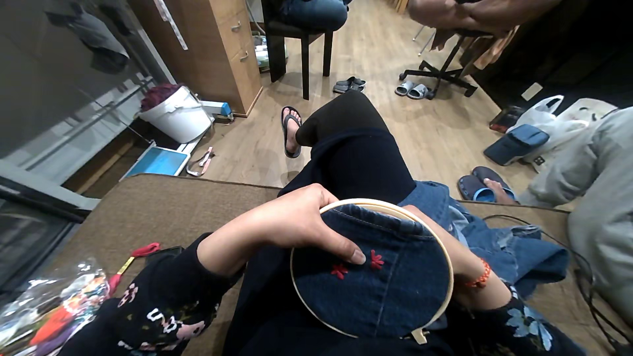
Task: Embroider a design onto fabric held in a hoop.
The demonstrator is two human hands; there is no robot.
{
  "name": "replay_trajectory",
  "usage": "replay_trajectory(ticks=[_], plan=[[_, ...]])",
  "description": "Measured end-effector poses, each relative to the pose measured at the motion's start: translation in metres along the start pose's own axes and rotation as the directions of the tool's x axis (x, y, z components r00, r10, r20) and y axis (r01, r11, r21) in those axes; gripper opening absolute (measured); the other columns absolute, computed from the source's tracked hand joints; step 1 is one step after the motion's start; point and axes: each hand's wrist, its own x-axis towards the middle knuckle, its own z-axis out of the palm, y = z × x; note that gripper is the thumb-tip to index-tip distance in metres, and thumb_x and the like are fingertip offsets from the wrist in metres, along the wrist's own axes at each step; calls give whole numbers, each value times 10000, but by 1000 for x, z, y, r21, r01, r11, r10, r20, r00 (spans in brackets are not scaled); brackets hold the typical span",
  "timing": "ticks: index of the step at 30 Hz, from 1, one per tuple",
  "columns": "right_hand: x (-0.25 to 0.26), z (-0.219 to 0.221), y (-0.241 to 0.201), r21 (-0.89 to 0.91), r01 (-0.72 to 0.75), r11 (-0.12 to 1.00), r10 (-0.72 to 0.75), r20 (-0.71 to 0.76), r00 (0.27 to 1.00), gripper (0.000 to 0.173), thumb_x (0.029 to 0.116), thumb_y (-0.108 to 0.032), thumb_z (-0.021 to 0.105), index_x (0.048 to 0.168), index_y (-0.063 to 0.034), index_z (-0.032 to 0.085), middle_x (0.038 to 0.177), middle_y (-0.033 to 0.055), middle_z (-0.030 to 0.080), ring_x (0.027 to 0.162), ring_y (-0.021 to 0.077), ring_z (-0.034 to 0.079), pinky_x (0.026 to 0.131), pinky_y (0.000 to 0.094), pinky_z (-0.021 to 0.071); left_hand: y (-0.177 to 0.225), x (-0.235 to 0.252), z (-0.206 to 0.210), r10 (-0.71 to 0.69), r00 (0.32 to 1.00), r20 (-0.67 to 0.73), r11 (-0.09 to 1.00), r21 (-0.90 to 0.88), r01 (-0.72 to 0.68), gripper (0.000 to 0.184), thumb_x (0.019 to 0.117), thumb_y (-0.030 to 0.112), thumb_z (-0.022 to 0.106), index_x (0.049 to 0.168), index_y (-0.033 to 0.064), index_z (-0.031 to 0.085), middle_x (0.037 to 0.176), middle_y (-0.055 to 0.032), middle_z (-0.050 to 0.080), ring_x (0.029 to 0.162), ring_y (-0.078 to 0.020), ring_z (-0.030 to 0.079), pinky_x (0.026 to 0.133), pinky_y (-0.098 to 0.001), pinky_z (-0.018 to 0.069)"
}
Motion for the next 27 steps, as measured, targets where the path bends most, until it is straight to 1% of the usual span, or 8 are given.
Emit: replay_trajectory(ticks=[2,6,8,10,12,16,24,27], plan=[[0,-1,0,2,14,1000,-14,13,1000,307,985,-420,633,1149,-175,719,1062,-146,726,972,-101,639,862,124,542,0,0,0,-8,1000,-1,1000,3,8,124,800,185,856,815,94,772,727,-7,750,647,-64,710,587,-236,597],[-1,0,0,-13,16,1000,-16,-2,1000,282,971,-411,645,1114,-181,724,1040,-150,721,946,-107,633,830,114,539,1,-1,0,-24,1000,-2,1000,-10,24,123,801,179,856,820,92,771,728,-11,750,648,-68,711,590,-237,598],[0,-1,0,9,11,1000,-11,-2,1000,294,973,-422,645,1118,-182,733,1067,-145,728,965,-97,642,846,123,546,1,-1,0,-17,1000,3,1000,-15,17,117,804,177,853,816,93,772,723,-10,749,642,-64,710,583,-231,595],[0,-1,1,3,19,1000,-19,-4,1000,285,970,-420,646,1100,-179,728,1057,-142,722,959,-94,638,836,124,542,1,-1,0,-12,1000,10,1000,-16,12,115,810,180,849,817,95,772,724,-7,750,643,-62,709,584,-227,595],[0,-1,1,5,30,1000,-30,2,1000,291,984,-424,633,1120,-184,726,1078,-150,722,978,-100,637,854,120,542,0,-2,-1,-7,1000,6,1000,-10,7,119,806,187,851,814,97,772,724,-6,749,644,-62,709,584,-230,594],[1,-1,2,24,38,999,-38,4,999,277,999,-386,620,1141,-173,725,1098,-132,726,997,-81,644,875,133,544,1,-2,-1,-13,1000,5,1000,-9,13,115,806,186,850,811,99,774,716,-7,747,637,-64,709,579,-231,595],[0,-2,3,6,50,999,-50,8,999,290,999,-389,620,1126,-149,723,1091,-116,726,999,-70,646,877,140,545,1,-2,-1,-1,1000,15,1000,-5,2,109,811,179,847,814,100,772,720,-1,746,641,-56,704,579,-220,587],[0,-2,3,-1,52,999,-52,12,999,300,1001,-415,610,1130,-168,721,1101,-138,723,1008,-88,638,882,129,539,1,-2,-1,2,1000,15,1000,-13,-2,107,813,175,844,808,97,771,713,-2,745,632,-56,704,574,-221,589]])
